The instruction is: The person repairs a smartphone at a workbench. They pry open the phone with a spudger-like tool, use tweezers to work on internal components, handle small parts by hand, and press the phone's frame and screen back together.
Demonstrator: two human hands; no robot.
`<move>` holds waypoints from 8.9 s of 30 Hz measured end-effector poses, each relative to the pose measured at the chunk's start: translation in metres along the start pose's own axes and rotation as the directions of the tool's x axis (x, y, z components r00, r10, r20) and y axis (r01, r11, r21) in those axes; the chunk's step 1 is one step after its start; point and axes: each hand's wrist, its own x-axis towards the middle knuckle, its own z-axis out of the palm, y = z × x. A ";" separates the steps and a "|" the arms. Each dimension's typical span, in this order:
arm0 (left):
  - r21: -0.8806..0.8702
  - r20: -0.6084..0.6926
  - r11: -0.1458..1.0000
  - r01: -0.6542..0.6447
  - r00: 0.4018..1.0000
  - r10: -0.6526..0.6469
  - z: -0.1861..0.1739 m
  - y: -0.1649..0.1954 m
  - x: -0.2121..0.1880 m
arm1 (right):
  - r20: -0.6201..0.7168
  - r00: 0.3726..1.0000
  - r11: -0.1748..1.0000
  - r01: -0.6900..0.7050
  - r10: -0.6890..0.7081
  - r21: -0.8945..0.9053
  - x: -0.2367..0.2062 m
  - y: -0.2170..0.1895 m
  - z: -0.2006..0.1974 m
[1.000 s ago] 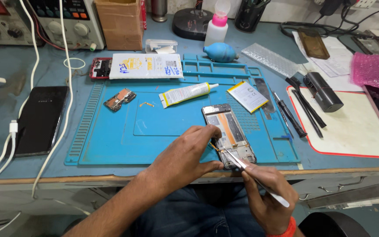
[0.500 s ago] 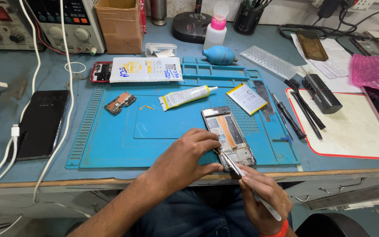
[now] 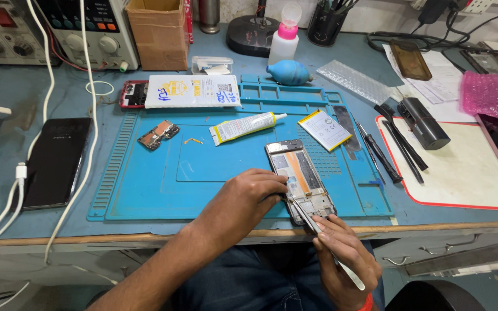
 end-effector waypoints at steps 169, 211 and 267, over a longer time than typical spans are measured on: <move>-0.607 0.061 0.686 0.402 0.883 -0.465 -0.016 -0.018 0.048 | 0.679 0.443 0.787 -0.108 0.586 -0.608 0.154 0.023 -0.004; -0.429 0.198 0.676 0.599 0.793 -0.577 -0.032 -0.031 0.015 | 0.772 0.586 0.961 -0.254 0.245 -0.112 0.144 0.035 0.045; -0.379 0.123 0.704 0.601 0.787 -0.605 -0.028 -0.024 0.023 | 0.856 0.517 0.959 0.251 -0.017 -0.132 0.129 0.025 0.029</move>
